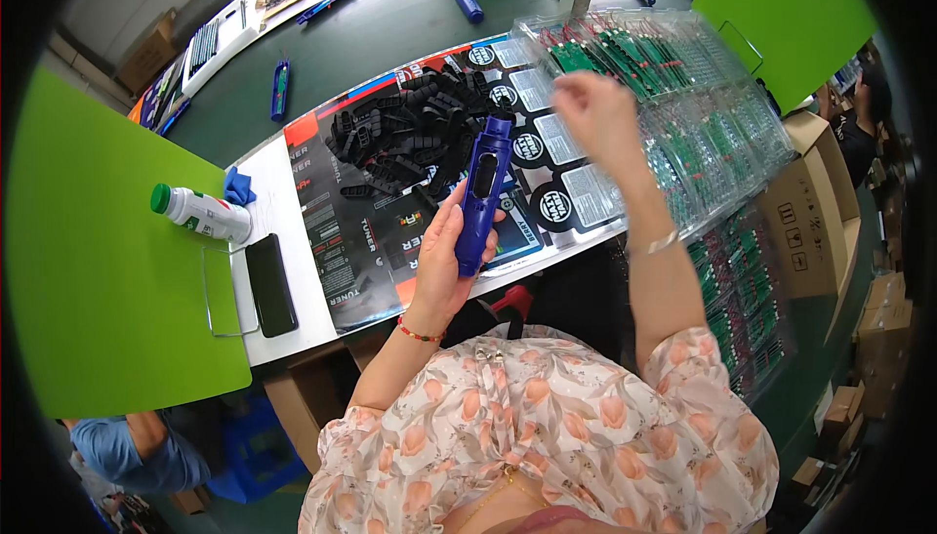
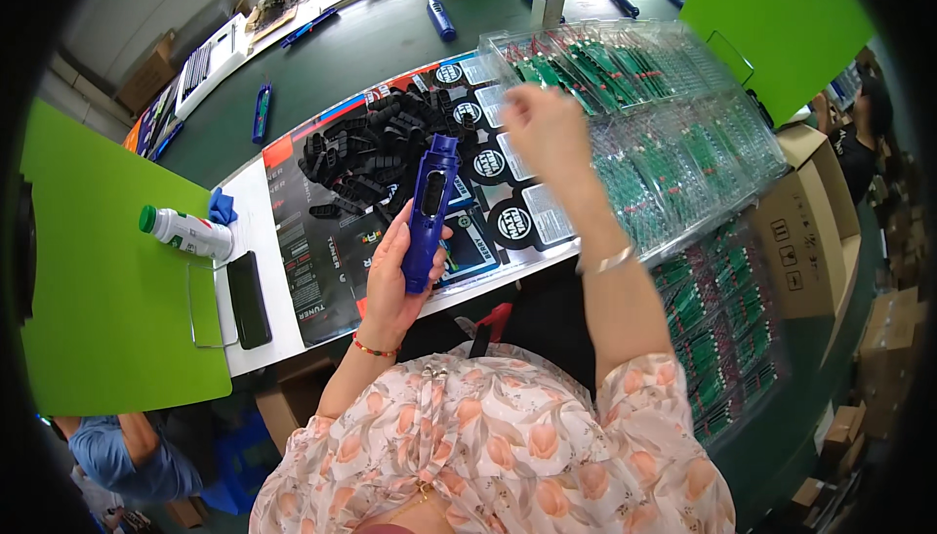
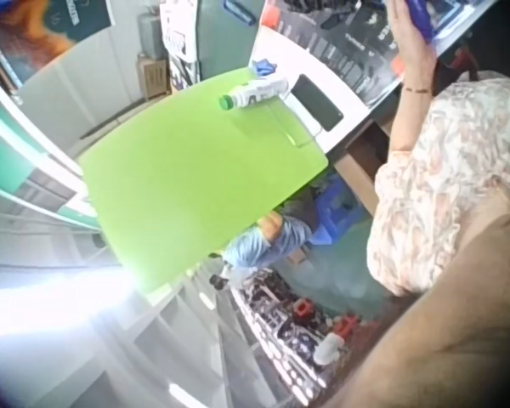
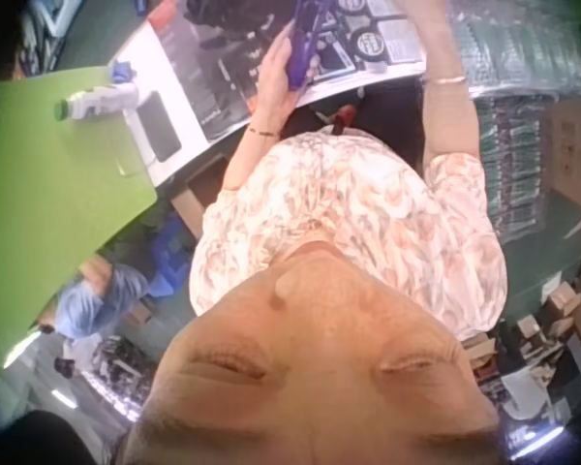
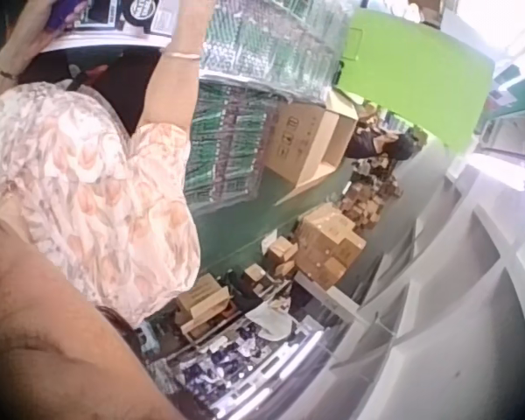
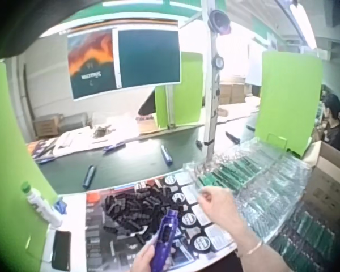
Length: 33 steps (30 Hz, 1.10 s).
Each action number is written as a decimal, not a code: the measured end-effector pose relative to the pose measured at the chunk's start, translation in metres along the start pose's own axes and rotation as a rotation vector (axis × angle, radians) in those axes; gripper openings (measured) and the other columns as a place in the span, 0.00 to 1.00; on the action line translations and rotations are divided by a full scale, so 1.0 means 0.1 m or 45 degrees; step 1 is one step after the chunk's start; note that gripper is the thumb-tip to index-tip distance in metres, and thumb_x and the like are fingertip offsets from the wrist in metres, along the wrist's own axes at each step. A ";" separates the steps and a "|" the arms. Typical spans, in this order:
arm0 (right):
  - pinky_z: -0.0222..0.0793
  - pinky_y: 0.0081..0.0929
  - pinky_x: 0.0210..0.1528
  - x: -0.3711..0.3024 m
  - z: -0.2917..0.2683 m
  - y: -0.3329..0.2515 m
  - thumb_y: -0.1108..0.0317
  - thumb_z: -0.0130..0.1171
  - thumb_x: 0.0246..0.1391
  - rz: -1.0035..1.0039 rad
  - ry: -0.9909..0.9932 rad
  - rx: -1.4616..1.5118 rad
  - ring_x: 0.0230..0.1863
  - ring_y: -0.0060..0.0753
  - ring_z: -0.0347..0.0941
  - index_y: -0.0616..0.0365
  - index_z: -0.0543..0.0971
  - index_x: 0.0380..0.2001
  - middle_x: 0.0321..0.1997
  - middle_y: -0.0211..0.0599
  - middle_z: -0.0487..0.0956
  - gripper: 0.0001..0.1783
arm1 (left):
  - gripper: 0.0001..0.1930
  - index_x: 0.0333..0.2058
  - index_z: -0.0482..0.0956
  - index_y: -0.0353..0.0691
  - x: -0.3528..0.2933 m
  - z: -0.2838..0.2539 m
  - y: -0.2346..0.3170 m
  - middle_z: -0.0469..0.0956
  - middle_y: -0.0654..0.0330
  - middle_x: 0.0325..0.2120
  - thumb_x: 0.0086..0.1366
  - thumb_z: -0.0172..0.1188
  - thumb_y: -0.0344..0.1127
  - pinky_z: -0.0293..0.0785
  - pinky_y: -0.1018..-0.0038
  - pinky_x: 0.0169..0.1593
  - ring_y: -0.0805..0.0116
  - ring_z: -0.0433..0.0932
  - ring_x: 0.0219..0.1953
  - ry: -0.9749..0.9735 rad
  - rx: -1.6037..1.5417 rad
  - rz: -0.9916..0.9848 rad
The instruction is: Assembling electronic components into a blue housing at a factory workstation.
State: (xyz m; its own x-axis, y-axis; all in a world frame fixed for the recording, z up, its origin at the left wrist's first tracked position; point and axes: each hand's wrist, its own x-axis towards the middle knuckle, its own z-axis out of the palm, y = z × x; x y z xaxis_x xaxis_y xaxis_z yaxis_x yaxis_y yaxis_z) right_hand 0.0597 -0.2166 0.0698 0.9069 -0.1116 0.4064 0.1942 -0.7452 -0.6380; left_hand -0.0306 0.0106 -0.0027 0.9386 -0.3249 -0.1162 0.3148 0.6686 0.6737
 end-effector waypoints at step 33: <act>0.68 0.12 0.24 -0.24 0.25 -0.72 0.75 0.62 0.54 0.110 -0.137 1.075 0.31 0.20 0.79 0.66 0.74 0.54 0.32 0.35 0.81 0.23 | 0.26 0.66 0.56 0.42 0.06 -0.29 0.28 0.76 0.49 0.44 0.73 0.46 0.40 0.76 0.75 0.38 0.69 0.75 0.35 0.046 -0.183 0.045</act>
State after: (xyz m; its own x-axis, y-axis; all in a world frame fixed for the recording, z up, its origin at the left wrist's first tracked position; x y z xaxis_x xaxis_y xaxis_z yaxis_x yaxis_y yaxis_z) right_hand 0.0331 -0.1441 0.0897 0.9536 -0.0509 0.2967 0.2975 0.0071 -0.9547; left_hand -0.0118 0.0467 -0.0057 0.9531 -0.2767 -0.1222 0.2959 0.7691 0.5665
